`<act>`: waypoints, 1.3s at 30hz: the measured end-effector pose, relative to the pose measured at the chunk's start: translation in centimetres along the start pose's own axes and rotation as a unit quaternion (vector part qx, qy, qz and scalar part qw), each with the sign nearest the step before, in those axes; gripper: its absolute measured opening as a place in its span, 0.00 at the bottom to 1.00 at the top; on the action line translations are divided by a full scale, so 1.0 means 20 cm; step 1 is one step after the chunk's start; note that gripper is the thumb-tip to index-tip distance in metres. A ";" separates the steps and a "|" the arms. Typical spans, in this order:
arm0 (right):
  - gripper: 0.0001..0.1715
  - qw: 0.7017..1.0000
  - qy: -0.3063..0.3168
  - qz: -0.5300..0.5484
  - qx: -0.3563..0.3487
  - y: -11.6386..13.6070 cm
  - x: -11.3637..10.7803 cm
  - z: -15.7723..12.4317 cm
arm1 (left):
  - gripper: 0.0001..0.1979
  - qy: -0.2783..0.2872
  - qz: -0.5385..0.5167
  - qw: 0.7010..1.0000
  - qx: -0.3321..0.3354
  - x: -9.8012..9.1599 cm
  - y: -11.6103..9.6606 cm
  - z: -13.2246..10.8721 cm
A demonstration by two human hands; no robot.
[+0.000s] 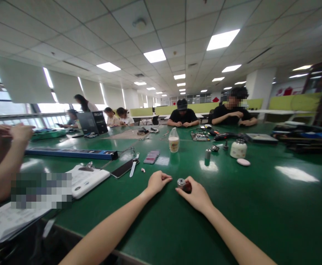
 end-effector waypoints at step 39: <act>0.16 0.997 -0.059 -0.037 -0.034 0.14 -0.10 0.06 | 0.32 0.142 -0.387 0.911 -0.014 0.10 -0.23 -0.13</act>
Point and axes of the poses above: each hand's wrist, its own z-axis towards the middle knuckle, its own x-axis out of the palm, y = z × x, the point moved 6 cm from there along z, towards the middle knuckle, and after that the axes turned 12 degrees about -y, right-handed, at the moved point
